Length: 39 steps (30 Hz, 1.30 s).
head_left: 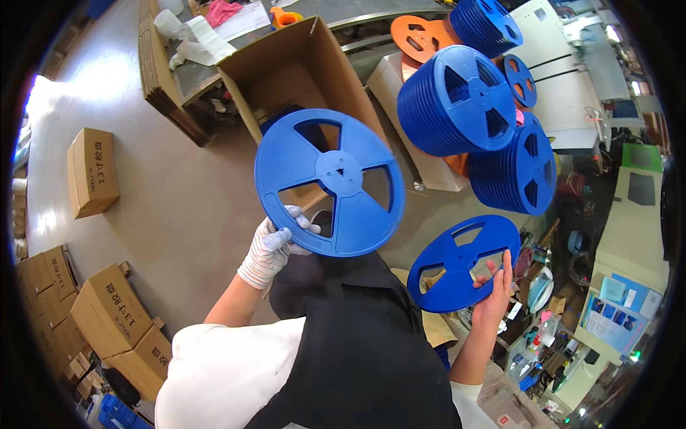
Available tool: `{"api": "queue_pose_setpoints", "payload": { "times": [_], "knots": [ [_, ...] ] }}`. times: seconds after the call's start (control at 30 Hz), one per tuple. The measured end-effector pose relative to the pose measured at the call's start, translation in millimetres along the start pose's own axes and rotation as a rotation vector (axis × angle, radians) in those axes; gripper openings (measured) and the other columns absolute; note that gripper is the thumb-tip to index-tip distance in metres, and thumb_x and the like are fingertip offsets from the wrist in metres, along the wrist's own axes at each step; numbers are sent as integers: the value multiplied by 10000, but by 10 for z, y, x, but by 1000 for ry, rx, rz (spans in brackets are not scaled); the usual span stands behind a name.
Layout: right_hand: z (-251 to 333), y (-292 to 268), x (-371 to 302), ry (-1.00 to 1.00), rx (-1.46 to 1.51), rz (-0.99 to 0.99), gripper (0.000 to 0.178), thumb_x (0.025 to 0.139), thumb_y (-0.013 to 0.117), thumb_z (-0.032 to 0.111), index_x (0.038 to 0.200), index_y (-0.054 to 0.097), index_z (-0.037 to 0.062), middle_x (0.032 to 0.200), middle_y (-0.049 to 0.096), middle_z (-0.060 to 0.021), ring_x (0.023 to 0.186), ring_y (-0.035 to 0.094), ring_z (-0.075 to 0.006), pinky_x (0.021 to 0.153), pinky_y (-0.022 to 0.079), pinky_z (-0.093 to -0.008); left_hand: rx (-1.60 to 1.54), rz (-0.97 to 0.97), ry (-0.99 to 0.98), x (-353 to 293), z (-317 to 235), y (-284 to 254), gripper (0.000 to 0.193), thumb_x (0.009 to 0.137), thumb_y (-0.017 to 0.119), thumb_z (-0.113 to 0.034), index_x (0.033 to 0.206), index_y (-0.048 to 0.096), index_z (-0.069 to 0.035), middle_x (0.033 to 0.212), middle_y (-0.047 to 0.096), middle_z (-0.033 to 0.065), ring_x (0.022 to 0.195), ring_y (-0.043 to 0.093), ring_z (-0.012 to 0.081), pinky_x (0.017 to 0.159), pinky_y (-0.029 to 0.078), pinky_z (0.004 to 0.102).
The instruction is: The person wipes the surface of blue plastic spools with a pink cloth, then places them into a cardboard box. The person repeats this process for multiple spools.
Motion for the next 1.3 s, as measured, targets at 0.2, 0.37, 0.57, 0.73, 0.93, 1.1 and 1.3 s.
{"api": "queue_pose_setpoints", "payload": {
  "times": [0.2,0.37,0.57,0.73,0.93,1.1,1.3],
  "knots": [
    [-91,70,-25,-48,74,-59,596,1062,459,336,1588,196,242,1273,599,-163,759,649,-165,628,547,-264,-61,-10,-4,-78,-75,-62,440,866,691,-51,1282,548,-37,1071,670,124,1150,633,375,802,633,445],
    [-183,37,32,-20,127,-71,648,1063,441,365,1598,99,235,1297,594,-220,745,660,-195,613,553,-285,-107,32,15,-27,-92,10,423,873,682,-39,1276,555,-35,1067,680,130,1144,635,382,813,630,463],
    [-422,-222,89,96,215,-121,459,1058,430,409,1334,490,47,1202,647,-174,806,662,-203,647,561,-314,-146,73,33,29,-52,8,368,884,660,-22,1238,564,-50,1062,689,126,1122,649,387,835,619,482],
    [-405,-133,40,114,241,-122,451,1044,460,440,1258,547,53,1021,647,-93,792,631,-177,628,524,-289,-169,100,-14,23,-73,71,359,888,650,-14,1232,557,-60,1037,697,124,1125,648,394,855,607,495],
    [-311,181,66,264,525,158,329,977,624,383,1101,583,81,733,457,24,675,447,-110,575,385,-252,-182,120,-142,13,99,132,350,877,670,-31,1208,556,-49,1017,699,131,1065,669,394,883,585,502],
    [100,667,-100,223,452,215,605,920,679,436,1328,511,21,1192,614,-131,1005,631,-231,836,558,-430,-175,168,-314,36,430,246,411,849,703,-70,1233,565,-21,964,702,142,1000,683,390,892,559,480],
    [152,500,-160,211,591,433,449,894,683,307,1263,575,75,1441,502,-220,642,630,-217,617,559,-381,88,191,-412,148,541,365,593,837,716,-126,1370,473,-32,1022,684,138,1035,675,365,928,538,461]
  ]
}}
Point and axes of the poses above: each hand's wrist, its own x-axis towards the middle knuckle, its own y-axis out of the palm, z = x × y, the point moved 6 cm from there along x, towards the middle knuckle
